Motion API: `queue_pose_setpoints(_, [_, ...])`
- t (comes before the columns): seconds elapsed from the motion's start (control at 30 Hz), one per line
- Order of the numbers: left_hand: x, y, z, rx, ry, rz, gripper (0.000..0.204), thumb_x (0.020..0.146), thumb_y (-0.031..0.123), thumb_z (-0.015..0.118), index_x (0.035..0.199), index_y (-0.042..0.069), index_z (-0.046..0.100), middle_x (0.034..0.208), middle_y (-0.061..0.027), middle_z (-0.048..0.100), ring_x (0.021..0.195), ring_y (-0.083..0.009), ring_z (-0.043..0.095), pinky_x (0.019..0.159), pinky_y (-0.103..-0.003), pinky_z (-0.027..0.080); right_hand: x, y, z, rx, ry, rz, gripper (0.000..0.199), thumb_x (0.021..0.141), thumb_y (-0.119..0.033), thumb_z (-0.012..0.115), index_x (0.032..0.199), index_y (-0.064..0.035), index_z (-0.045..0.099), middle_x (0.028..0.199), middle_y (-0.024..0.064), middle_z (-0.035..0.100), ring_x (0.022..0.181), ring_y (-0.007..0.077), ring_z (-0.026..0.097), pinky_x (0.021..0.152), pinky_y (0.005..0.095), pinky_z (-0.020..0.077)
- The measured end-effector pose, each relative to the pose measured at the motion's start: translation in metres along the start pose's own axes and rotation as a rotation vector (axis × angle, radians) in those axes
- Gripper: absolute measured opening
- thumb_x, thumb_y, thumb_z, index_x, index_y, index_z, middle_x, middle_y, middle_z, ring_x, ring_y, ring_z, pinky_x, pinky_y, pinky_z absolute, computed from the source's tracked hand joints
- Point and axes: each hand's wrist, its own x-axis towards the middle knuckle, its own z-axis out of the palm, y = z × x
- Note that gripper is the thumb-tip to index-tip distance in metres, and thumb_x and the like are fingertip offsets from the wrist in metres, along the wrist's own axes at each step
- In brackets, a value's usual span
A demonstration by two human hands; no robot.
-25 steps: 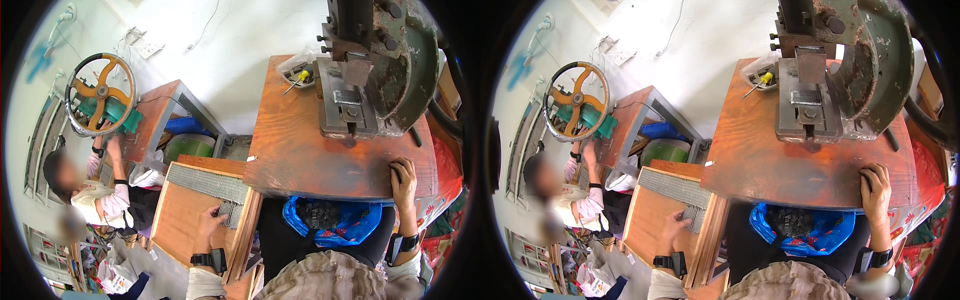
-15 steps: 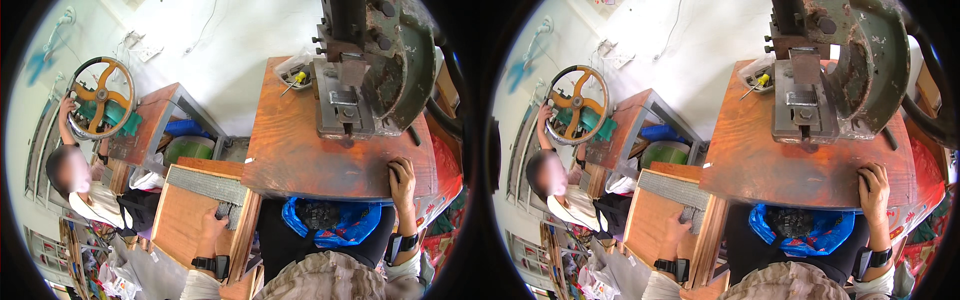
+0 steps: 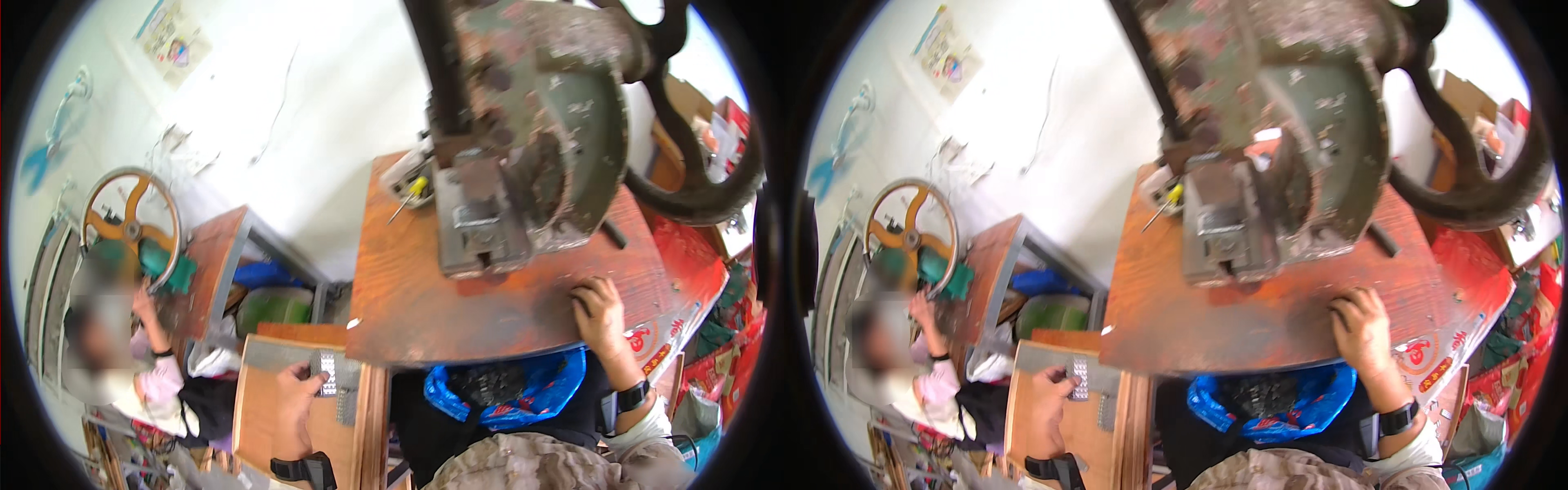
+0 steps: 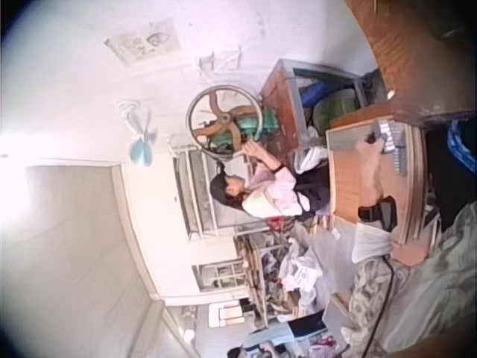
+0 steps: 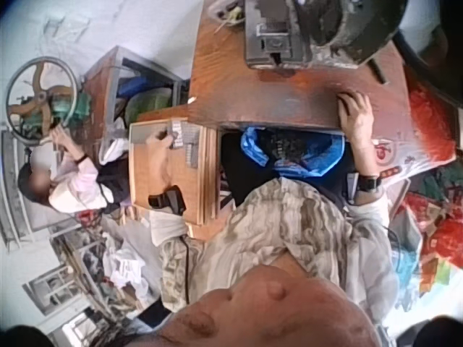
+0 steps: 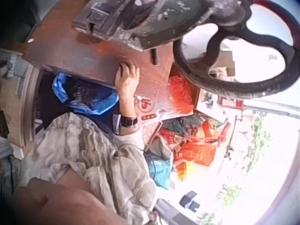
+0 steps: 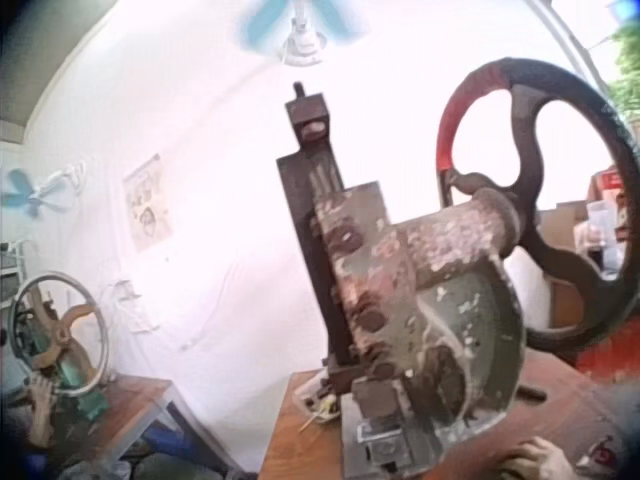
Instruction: Using a manual punch press to process small metal components by inserting them into the machine and pulling the lever.
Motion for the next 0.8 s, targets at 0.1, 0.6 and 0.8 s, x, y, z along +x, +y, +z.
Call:
queue_pose_setpoints(0.1, [0.021,0.079,0.070,0.051,-0.195,0.185,0.033,0.071,-0.002,0.068,0.102,-0.012,0.061,0.087,-0.0121,0.066,0.074,-0.0153,0.062,0.064,-0.027,0.050,-0.003,0.004,0.000,0.005,0.009,-0.007,0.017,0.067,-0.003,0.066,0.084,-0.0030,0.065,0.091,0.0114,0.061,0.090,0.0314,0.056,0.079,0.0395,0.0479])
queue_pose_setpoints(0.6, [0.087,0.174,0.269,0.376,-0.133,0.828,0.034,0.064,0.027,0.075,0.083,0.000,0.069,0.070,-0.0143,0.067,0.067,-0.0253,0.067,0.064,-0.035,0.050,-0.003,0.009,-0.008,0.048,0.017,0.016,0.024,0.069,-0.004,0.065,0.093,-0.0012,0.063,0.097,0.0132,0.060,0.093,0.0321,0.056,0.082,0.0399,0.0474])
queue_pose_setpoints(0.8, [0.081,0.168,0.268,0.179,-0.417,0.673,0.028,0.076,0.010,0.069,0.101,-0.002,0.065,0.094,-0.0081,0.068,0.082,-0.0156,0.062,0.075,-0.030,0.048,-0.004,0.011,-0.008,0.042,0.030,0.020,0.024,0.068,-0.004,0.065,0.092,-0.0011,0.063,0.097,0.0132,0.060,0.094,0.0318,0.055,0.083,0.0397,0.0476])
